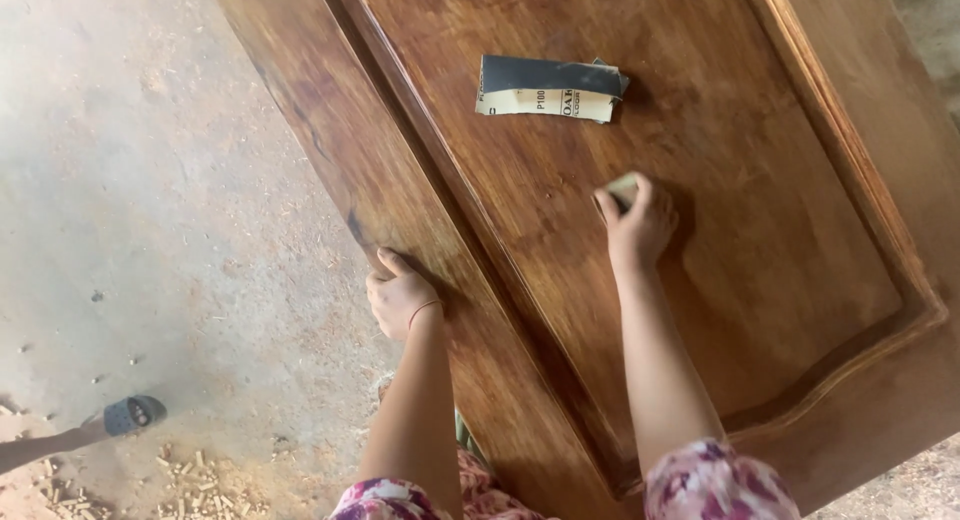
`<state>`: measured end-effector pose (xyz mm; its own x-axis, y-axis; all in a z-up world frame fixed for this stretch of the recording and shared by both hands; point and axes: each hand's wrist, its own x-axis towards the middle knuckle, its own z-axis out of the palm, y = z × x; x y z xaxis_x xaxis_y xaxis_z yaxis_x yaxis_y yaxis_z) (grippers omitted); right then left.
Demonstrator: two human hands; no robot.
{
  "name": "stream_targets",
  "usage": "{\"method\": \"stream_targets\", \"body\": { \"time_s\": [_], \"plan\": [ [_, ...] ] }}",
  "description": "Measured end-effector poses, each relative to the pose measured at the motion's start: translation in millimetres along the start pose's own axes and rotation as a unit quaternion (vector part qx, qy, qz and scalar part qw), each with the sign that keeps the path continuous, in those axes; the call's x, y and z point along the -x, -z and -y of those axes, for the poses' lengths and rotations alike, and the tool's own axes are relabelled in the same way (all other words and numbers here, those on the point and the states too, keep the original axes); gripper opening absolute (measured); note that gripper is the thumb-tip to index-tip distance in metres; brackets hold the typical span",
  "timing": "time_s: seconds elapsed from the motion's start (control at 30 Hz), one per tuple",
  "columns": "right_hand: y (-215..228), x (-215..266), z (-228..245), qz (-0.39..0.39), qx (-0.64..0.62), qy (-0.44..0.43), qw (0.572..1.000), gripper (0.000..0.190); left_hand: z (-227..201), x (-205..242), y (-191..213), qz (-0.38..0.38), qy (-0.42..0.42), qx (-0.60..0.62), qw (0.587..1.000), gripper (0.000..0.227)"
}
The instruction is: The recorder is sanding a wooden door with sandpaper and cleaning it with a cloth.
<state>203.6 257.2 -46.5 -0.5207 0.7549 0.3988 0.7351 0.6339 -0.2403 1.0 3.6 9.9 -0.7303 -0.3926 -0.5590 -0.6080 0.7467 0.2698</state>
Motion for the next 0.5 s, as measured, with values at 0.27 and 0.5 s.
{"method": "stream_targets", "body": {
  "time_s": [0.27, 0.5],
  "plan": [
    [48.2, 88.9, -48.3, 0.021, -0.048, -0.093, 0.994, 0.058, 4.6, -4.2, -4.8, -0.018, -0.026, 0.003, 1.000, 0.073],
    [124.4, 184.0, -76.4, 0.014, 0.062, -0.149, 0.987, 0.051, -5.0, 9.5, 12.9, 0.010, 0.004, 0.019, 1.000, 0.071]
  ]
}}
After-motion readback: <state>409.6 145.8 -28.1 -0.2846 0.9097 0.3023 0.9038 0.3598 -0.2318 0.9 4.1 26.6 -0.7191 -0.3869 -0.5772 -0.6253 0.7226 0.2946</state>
